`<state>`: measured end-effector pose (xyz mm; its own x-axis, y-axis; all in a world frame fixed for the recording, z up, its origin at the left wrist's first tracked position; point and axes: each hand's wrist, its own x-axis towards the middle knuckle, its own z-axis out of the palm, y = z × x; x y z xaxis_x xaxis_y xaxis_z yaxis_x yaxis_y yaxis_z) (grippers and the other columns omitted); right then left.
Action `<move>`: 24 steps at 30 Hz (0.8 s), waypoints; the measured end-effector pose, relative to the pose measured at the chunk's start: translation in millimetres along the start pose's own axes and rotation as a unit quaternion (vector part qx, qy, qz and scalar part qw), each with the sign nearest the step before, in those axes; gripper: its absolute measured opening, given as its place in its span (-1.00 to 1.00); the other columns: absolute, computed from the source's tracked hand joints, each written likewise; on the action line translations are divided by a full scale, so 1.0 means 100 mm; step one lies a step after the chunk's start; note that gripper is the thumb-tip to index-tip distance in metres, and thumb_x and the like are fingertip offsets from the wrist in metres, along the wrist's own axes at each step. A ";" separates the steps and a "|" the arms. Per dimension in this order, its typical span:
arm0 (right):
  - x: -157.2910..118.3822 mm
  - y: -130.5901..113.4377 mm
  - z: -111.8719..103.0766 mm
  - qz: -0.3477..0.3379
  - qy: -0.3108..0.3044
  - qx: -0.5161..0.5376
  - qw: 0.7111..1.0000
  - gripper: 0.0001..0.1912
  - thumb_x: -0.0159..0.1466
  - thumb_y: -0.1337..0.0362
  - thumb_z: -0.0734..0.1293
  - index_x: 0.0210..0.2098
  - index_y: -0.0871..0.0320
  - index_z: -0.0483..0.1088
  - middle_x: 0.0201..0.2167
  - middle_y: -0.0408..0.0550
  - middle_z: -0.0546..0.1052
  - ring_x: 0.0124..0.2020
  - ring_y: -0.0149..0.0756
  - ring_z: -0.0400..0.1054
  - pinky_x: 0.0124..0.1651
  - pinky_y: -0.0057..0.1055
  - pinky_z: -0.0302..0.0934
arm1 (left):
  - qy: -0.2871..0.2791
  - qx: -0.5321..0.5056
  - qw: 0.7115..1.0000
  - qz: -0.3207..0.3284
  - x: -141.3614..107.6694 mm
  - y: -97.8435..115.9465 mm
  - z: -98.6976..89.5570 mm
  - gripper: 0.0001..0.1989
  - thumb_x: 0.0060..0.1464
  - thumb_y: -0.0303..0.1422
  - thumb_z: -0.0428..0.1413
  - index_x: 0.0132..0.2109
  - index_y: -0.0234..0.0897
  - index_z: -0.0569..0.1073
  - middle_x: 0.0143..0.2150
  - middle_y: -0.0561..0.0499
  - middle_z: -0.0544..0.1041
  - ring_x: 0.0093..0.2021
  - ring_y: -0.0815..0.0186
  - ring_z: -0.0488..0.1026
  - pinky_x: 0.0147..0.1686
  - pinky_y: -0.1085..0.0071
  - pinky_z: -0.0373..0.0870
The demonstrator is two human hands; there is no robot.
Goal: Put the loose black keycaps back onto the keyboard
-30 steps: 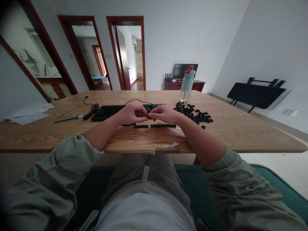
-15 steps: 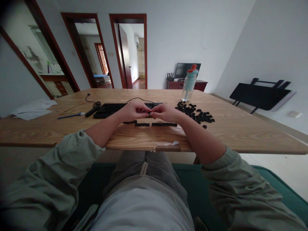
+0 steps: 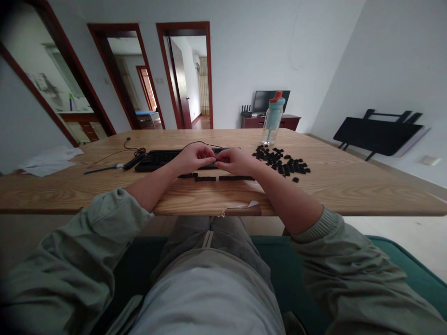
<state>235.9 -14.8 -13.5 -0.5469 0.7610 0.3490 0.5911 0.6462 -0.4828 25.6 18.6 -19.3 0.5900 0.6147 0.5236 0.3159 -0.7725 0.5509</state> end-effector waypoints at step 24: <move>-0.02 0.11 0.04 -0.021 0.070 -0.003 0.997 -0.89 0.02 0.29 0.33 -0.45 0.20 0.44 -0.58 -0.18 0.40 -0.53 -0.41 0.19 -0.44 -0.43 0.04 | -0.178 0.261 0.949 -0.002 -0.11 0.17 -0.05 -0.73 0.08 -0.18 0.16 -0.19 -0.20 0.66 -0.23 0.00 0.63 -0.20 0.28 0.51 -0.11 0.41 0.32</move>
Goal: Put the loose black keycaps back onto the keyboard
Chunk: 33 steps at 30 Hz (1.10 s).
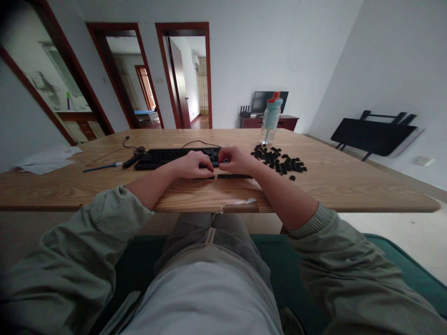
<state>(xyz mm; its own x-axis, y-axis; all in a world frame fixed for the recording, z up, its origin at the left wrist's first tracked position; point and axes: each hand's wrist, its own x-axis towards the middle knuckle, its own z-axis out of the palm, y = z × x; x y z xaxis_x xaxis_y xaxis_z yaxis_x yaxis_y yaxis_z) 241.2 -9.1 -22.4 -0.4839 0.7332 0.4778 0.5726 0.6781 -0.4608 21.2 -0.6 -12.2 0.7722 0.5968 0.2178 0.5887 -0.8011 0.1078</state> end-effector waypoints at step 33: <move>0.00 -0.04 0.11 0.030 -0.147 -0.035 0.988 -0.72 0.16 0.17 0.34 -0.25 0.21 0.60 -0.45 -0.08 0.54 -0.48 -0.39 0.26 -0.40 -0.44 0.09 | -0.040 -0.031 0.999 0.002 0.01 -0.15 0.03 -0.76 -0.01 -0.23 0.17 -0.25 -0.23 0.66 -0.27 -0.01 0.62 -0.30 0.30 0.50 -0.22 0.44 0.35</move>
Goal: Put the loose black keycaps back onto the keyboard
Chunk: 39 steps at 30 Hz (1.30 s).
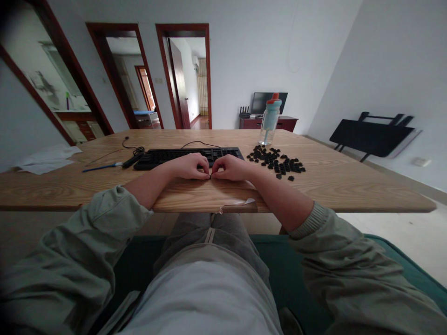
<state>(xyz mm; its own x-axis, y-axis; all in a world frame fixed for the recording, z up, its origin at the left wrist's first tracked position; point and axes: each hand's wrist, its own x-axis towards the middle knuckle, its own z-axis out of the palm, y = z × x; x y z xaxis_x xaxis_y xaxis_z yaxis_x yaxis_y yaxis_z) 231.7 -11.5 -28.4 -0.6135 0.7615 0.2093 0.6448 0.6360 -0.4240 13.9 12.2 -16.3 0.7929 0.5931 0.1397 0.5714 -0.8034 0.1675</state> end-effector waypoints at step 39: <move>-0.02 0.21 -0.16 0.049 0.103 0.060 0.992 -0.75 0.14 0.21 0.29 -0.30 0.22 0.53 -0.47 -0.12 0.50 -0.45 -0.36 0.27 -0.36 -0.43 0.13 | 0.232 -0.036 0.954 -0.185 -0.38 -0.68 -0.42 -0.70 0.16 -0.19 0.08 -0.21 -0.34 0.57 -0.31 -0.01 0.56 -0.30 0.31 0.41 -0.27 0.41 0.29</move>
<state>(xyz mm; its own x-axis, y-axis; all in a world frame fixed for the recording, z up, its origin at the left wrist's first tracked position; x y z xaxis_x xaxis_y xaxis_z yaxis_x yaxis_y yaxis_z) 254.1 2.4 -24.0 -0.4365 0.8359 0.3328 0.6296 0.5480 -0.5507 -63.9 46.9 8.4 0.3508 0.8085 0.4724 0.7655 -0.5382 0.3527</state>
